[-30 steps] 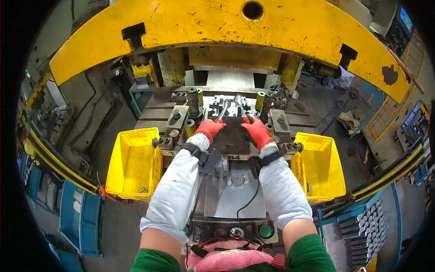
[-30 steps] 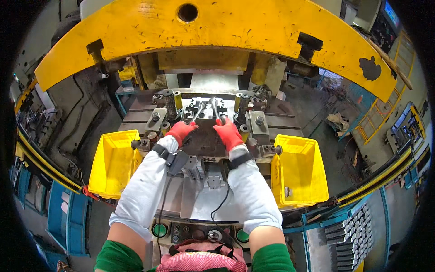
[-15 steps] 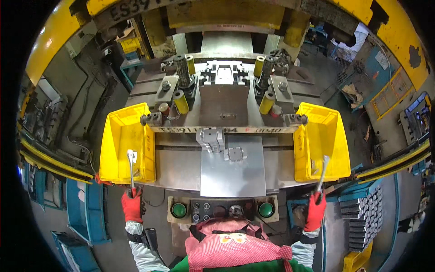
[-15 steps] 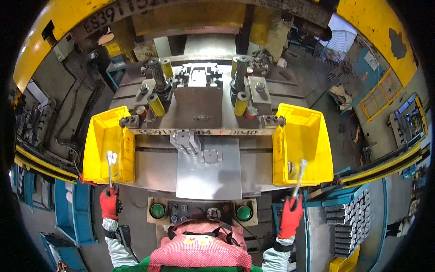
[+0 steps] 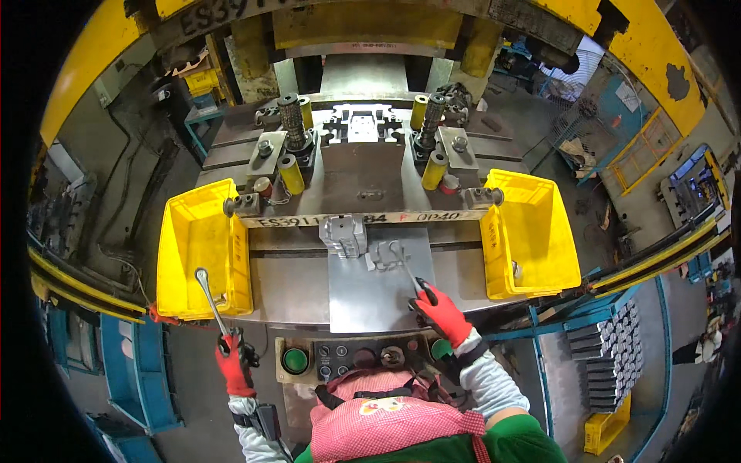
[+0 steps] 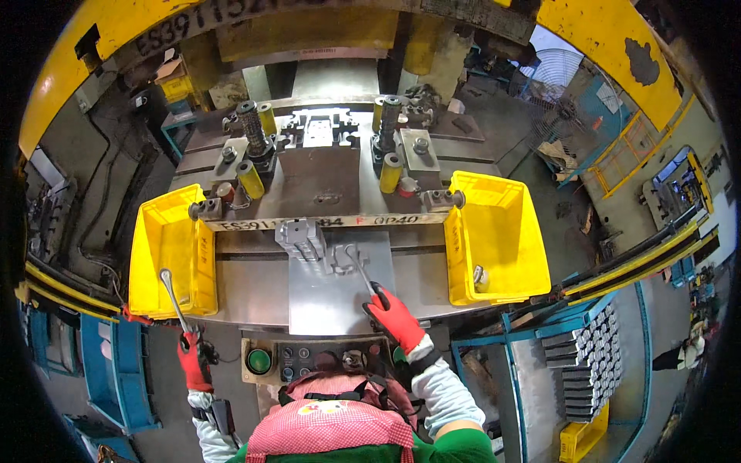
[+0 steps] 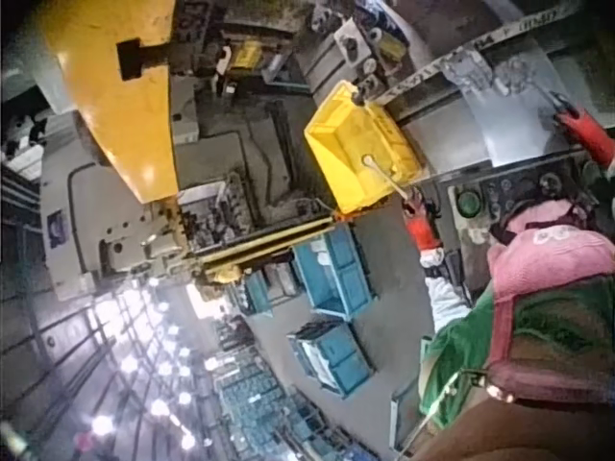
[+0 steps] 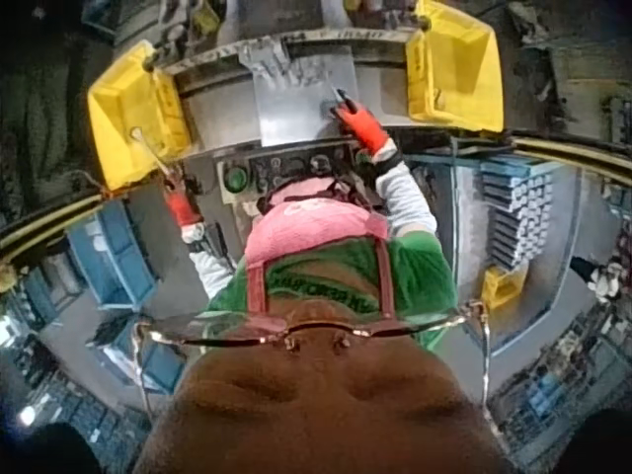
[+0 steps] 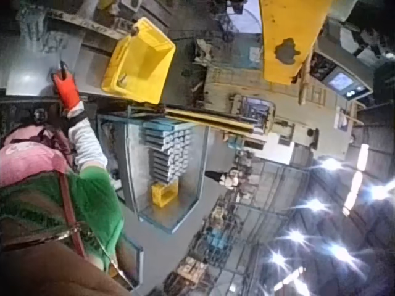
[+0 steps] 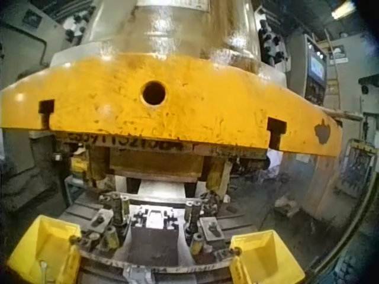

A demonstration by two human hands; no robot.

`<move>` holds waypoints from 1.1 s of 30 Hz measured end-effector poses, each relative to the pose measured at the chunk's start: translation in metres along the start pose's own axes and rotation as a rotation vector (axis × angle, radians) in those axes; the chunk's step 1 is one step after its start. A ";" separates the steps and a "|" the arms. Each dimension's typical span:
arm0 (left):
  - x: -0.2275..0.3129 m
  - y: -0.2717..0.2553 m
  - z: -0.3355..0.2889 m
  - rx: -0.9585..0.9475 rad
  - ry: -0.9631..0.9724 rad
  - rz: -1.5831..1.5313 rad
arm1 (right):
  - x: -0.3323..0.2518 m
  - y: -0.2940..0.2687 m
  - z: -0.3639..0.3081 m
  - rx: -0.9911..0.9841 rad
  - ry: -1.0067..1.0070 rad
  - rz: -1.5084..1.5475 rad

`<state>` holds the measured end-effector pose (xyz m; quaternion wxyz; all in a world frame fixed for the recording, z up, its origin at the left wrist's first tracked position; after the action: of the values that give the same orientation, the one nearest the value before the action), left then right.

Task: Operating an industrial press machine to shape metal parts using tongs for placement and removal.

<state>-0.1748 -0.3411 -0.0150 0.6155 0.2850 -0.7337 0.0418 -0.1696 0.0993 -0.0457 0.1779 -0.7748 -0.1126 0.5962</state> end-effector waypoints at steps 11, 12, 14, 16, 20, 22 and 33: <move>0.017 0.038 -0.015 -0.083 -0.010 -0.024 | -0.195 -0.053 0.136 0.252 -0.294 -0.072; 0.019 0.042 -0.018 -0.099 0.022 0.007 | -0.199 -0.055 0.162 0.314 -0.275 -0.282; 0.016 0.031 -0.019 -0.101 0.102 0.051 | -0.206 -0.039 0.191 0.281 -0.211 -0.337; 0.014 0.024 -0.028 -0.043 0.074 0.007 | -0.204 -0.028 0.208 0.237 -0.138 -0.388; -0.011 -0.015 -0.038 0.103 0.098 -0.014 | -0.205 -0.010 0.210 0.296 -0.163 -0.404; -0.050 -0.051 -0.030 0.188 0.151 0.047 | -0.201 -0.022 0.208 0.222 -0.187 -0.343; -0.146 -0.097 -0.049 0.516 -0.200 -0.013 | 0.024 -0.131 -0.083 1.285 -0.050 0.111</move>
<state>-0.0745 -0.3485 -0.1667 0.4470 0.4397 -0.7541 0.1952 -0.0785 0.2162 0.0055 0.5726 -0.5046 0.3029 0.5708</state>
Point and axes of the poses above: each hand's wrist, its own z-axis towards the middle knuckle, its own y-axis out of the palm, x = y × z, the point moved 3 cm from there along z, towards the middle knuckle, and after that the axes turned 10 degrees about -z, right-handed, at the moved point
